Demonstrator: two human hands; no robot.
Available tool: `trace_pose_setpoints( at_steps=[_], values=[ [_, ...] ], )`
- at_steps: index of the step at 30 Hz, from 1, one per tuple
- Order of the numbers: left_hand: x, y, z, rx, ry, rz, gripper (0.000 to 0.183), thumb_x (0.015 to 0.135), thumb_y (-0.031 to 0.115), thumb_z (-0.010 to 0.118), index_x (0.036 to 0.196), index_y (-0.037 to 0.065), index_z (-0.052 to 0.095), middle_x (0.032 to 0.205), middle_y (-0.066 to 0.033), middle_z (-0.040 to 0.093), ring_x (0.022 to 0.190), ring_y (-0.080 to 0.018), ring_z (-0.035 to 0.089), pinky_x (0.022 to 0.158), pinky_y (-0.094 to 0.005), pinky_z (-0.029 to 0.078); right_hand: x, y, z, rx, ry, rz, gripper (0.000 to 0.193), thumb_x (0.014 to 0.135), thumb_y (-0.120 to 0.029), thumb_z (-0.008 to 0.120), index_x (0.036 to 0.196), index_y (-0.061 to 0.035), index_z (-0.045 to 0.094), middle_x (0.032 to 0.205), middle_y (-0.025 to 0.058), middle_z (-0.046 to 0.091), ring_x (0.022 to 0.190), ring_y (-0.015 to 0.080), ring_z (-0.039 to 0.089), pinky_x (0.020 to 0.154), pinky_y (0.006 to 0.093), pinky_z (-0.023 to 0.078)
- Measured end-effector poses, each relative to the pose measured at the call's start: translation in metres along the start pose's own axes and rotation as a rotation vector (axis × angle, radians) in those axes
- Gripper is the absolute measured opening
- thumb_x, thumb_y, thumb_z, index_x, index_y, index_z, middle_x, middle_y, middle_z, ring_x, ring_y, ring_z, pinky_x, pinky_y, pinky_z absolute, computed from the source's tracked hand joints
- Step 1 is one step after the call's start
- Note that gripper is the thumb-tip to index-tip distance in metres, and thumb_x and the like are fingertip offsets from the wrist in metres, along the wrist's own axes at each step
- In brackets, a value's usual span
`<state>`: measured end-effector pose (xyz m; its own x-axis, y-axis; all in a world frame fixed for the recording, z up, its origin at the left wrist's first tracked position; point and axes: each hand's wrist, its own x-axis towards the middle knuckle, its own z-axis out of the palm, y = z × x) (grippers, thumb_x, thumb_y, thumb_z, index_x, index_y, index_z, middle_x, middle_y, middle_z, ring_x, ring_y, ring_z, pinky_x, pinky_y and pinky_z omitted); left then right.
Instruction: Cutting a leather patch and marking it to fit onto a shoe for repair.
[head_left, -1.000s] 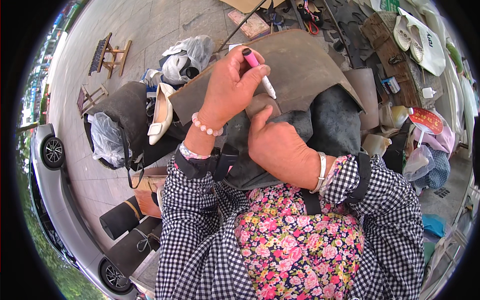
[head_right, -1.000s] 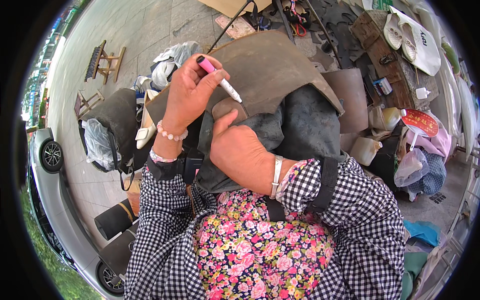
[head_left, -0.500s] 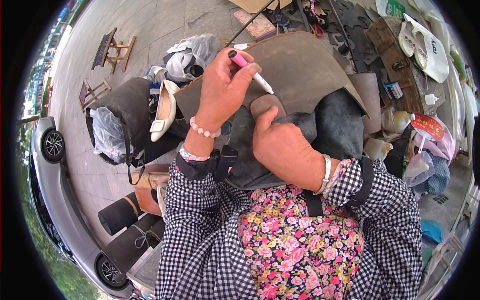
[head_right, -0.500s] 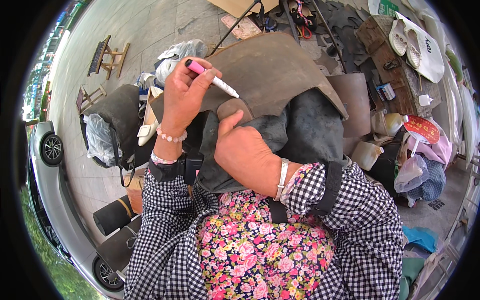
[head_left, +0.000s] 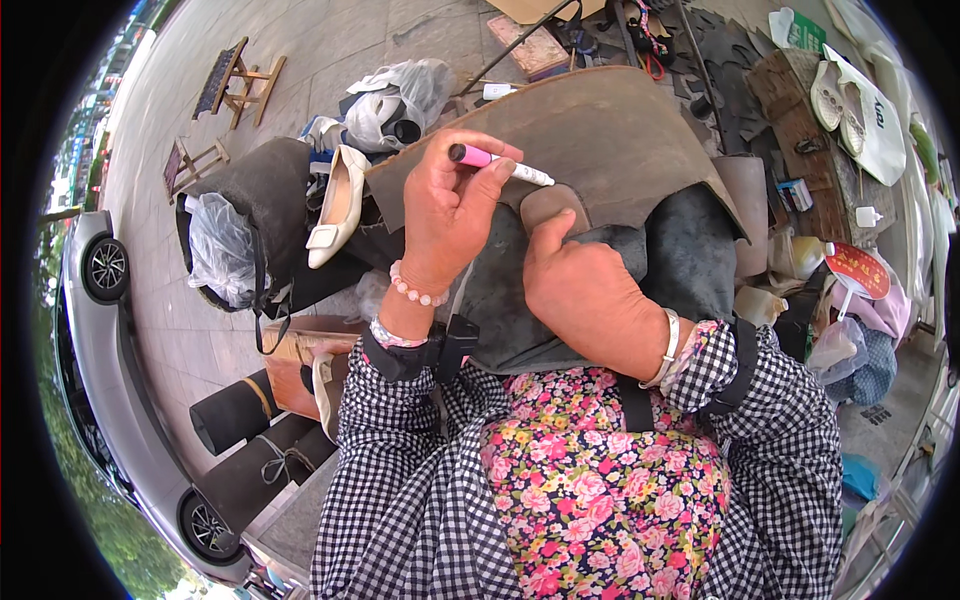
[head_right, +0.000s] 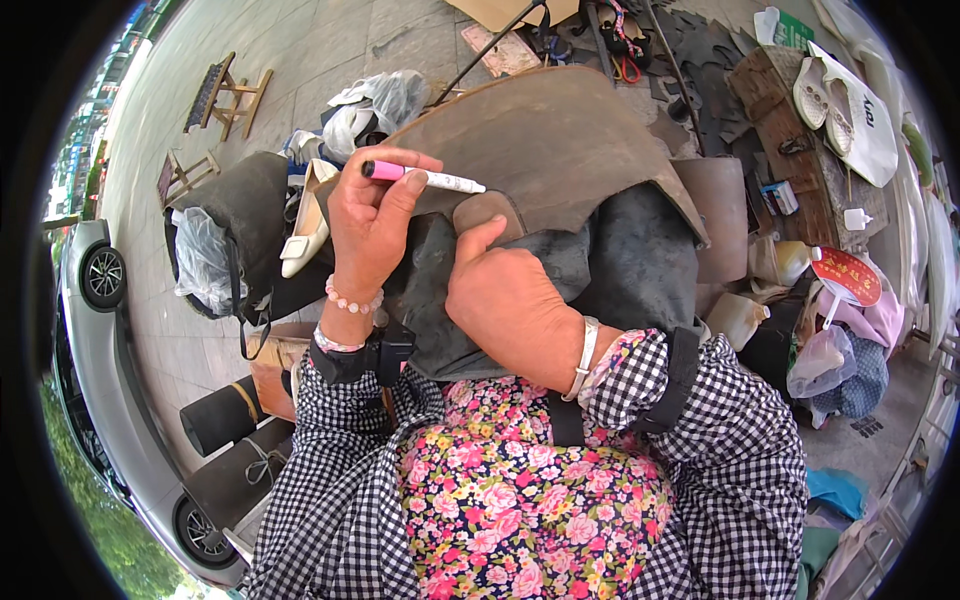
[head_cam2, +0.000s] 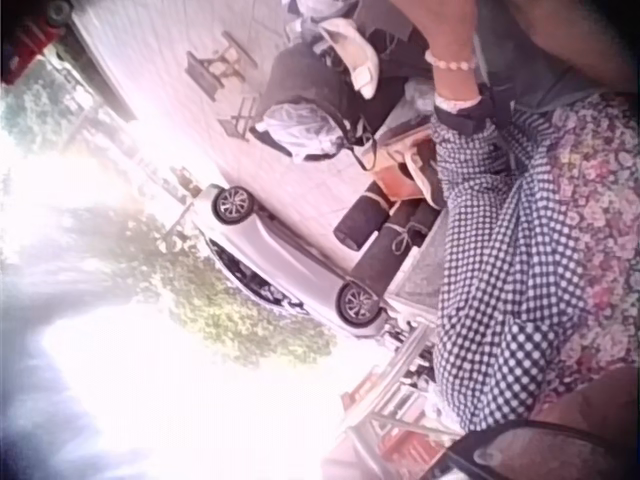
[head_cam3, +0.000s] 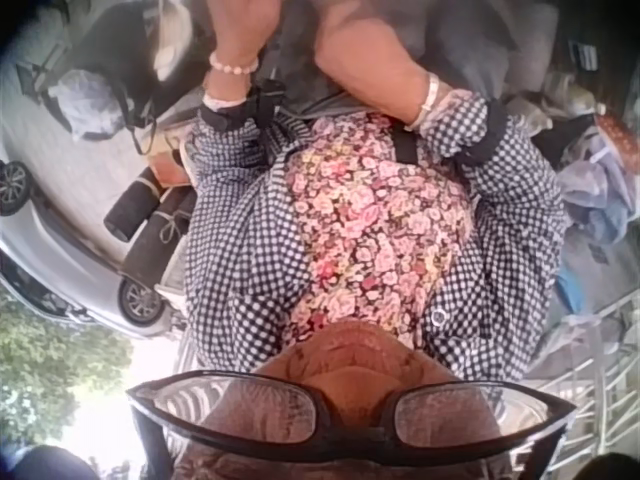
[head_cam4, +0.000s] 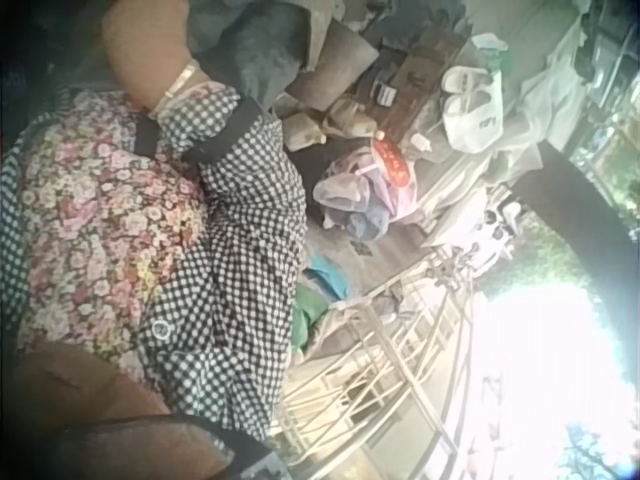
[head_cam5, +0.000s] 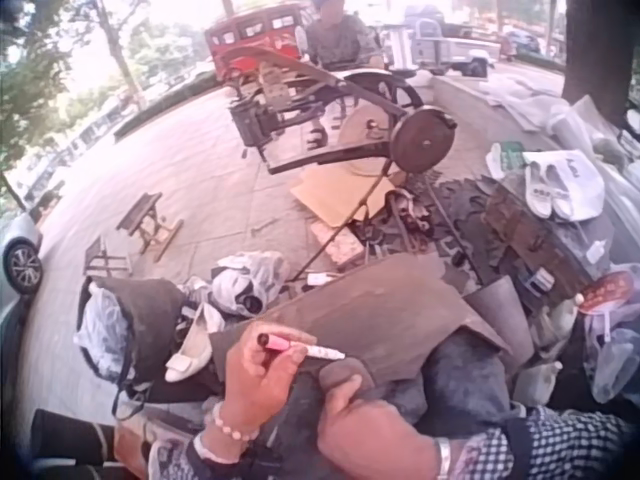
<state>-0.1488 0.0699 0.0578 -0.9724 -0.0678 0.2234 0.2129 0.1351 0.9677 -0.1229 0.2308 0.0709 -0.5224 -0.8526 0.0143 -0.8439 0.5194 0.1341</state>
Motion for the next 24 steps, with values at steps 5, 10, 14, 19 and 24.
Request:
trace_pose_setpoints(
  at_steps=[5, 10, 14, 19, 24],
  values=[
    [-0.011, -0.002, -0.004, 0.053, 0.032, 0.065, 0.013, 0.085, 0.001, 0.058, 0.096, -0.001, 0.052, 0.089, -0.0101, 0.064, 0.076, -0.0085, 0.059, 0.065, -0.0210, 0.047, 0.000, 0.003, -0.002, 0.000, 0.016, -0.005, 0.043, 0.063, -0.007, 0.058, 0.093, 0.0227, 0.055, 0.078, 0.0271, 0.060, 0.050, 0.0139, 0.057, 0.041, 0.0255, 0.045],
    [-0.024, -0.006, -0.007, 0.086, 0.064, 0.139, 0.015, 0.083, 0.000, 0.060, 0.095, 0.000, 0.052, 0.090, -0.0099, 0.065, 0.076, -0.0102, 0.061, 0.065, -0.0210, 0.047, -0.001, 0.009, 0.004, 0.058, 0.077, -0.019, 0.036, 0.063, -0.006, 0.058, 0.087, 0.0206, 0.056, 0.070, 0.0227, 0.057, 0.049, 0.0169, 0.058, 0.042, 0.0269, 0.046],
    [-0.033, -0.006, -0.013, 0.152, 0.021, 0.161, 0.014, 0.087, -0.003, 0.052, 0.100, 0.000, 0.048, 0.100, -0.0137, 0.061, 0.087, -0.0123, 0.056, 0.073, -0.0221, 0.046, -0.002, 0.017, 0.002, 0.131, 0.075, -0.021, 0.030, 0.065, -0.005, 0.058, 0.085, 0.0177, 0.057, 0.074, 0.0220, 0.057, 0.050, 0.0196, 0.059, 0.043, 0.0287, 0.048],
    [-0.041, -0.007, -0.012, 0.153, 0.095, 0.207, 0.016, 0.081, -0.001, 0.060, 0.095, 0.002, 0.053, 0.092, -0.0117, 0.064, 0.078, -0.0158, 0.063, 0.066, -0.0237, 0.049, -0.006, 0.026, 0.003, 0.216, 0.082, -0.041, 0.017, 0.068, -0.004, 0.056, 0.082, 0.0062, 0.060, 0.085, 0.0190, 0.056, 0.054, 0.0214, 0.060, 0.044, 0.0294, 0.048],
    [-0.052, -0.002, -0.013, 0.271, 0.095, 0.252, 0.018, 0.079, -0.001, 0.062, 0.093, 0.002, 0.053, 0.092, -0.0124, 0.063, 0.078, -0.0210, 0.063, 0.067, -0.0263, 0.049, -0.008, 0.033, -0.003, 0.276, 0.040, -0.040, 0.014, 0.069, -0.004, 0.056, 0.082, 0.0014, 0.059, 0.081, 0.0129, 0.054, 0.060, 0.0221, 0.060, 0.049, 0.0311, 0.048]
  ],
)
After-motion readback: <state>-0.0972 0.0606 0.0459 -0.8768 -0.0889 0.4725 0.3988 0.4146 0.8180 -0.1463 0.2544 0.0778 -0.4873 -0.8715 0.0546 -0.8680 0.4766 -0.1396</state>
